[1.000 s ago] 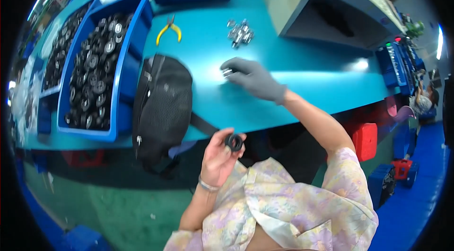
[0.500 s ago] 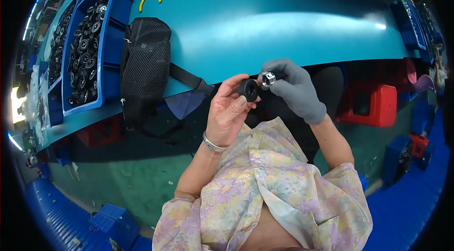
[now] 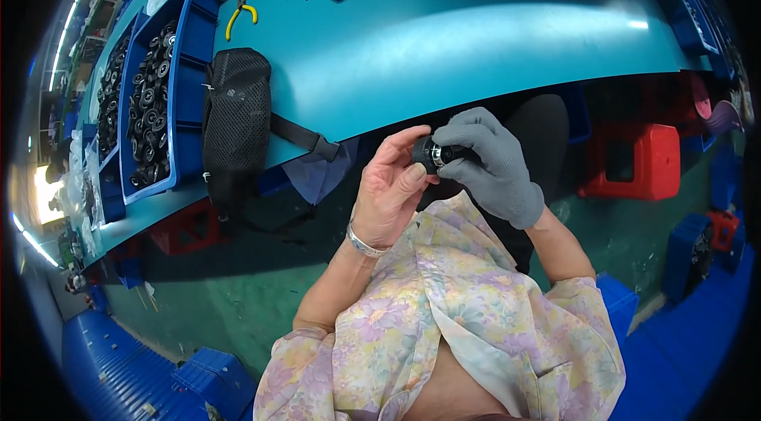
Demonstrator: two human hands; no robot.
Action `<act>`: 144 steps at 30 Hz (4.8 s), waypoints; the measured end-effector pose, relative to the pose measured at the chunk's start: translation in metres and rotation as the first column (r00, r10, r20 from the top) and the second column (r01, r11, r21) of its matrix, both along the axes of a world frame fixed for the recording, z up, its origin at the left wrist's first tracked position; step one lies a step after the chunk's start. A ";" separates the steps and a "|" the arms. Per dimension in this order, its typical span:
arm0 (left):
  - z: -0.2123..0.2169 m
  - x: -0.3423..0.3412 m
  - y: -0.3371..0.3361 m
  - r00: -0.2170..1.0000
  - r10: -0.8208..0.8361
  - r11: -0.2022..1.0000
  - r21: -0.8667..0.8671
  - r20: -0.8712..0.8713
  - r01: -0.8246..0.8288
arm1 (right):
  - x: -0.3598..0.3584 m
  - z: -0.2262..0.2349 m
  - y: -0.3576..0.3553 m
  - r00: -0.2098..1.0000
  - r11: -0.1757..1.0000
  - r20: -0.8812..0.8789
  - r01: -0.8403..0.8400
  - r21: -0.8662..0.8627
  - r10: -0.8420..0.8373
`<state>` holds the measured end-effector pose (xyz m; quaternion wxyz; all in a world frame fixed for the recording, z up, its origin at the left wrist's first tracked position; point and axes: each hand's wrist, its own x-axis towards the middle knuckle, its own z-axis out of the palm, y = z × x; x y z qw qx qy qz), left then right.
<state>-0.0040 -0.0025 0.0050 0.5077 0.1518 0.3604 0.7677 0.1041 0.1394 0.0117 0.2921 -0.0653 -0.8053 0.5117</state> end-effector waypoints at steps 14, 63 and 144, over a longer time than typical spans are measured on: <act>-0.003 0.003 0.011 0.993 -0.088 0.995 -0.034 0.083 0.091 | 0.011 -0.019 0.002 0.999 0.946 -0.044 0.013 -0.323 -0.029; -0.018 0.020 -0.016 0.552 -0.063 0.967 -0.187 -0.831 -0.172 | 0.025 -0.045 -0.062 0.984 0.718 0.120 0.179 -0.672 -0.133; -0.121 0.029 -0.024 0.382 -0.246 0.845 -0.390 -0.891 -0.365 | 0.015 -0.143 -0.079 0.929 0.593 0.342 0.355 -0.723 -0.140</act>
